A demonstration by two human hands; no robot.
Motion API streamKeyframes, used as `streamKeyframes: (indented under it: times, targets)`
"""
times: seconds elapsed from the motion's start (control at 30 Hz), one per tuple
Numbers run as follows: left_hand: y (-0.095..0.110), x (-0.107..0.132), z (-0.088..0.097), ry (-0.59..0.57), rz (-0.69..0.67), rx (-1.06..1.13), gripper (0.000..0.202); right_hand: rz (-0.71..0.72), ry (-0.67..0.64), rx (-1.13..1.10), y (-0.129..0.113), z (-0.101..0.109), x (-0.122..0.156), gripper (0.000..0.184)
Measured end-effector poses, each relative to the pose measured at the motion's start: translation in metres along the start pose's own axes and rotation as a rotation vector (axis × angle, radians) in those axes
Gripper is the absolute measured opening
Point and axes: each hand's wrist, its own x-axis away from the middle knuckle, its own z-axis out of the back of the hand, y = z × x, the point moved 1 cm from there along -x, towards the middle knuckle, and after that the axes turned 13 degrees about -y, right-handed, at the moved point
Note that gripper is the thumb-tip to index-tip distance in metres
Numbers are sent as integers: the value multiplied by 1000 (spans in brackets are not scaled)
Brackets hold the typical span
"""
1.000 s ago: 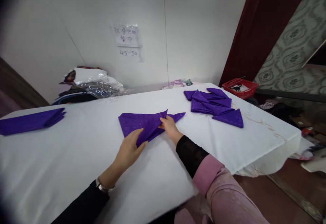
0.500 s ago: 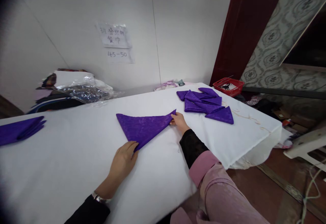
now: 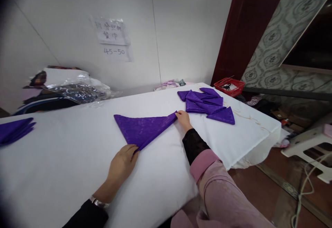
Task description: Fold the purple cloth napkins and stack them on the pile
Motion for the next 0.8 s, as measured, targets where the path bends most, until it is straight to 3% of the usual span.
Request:
streamKeyframes:
  times: [0.37, 0.8]
  targets:
    - [4, -1, 2, -23, -8, -8, 23, -39, 66, 375, 16, 0, -10, 10]
    - [4, -1, 1, -21, -9, -9, 24, -89, 81, 543, 12, 3, -2, 17]
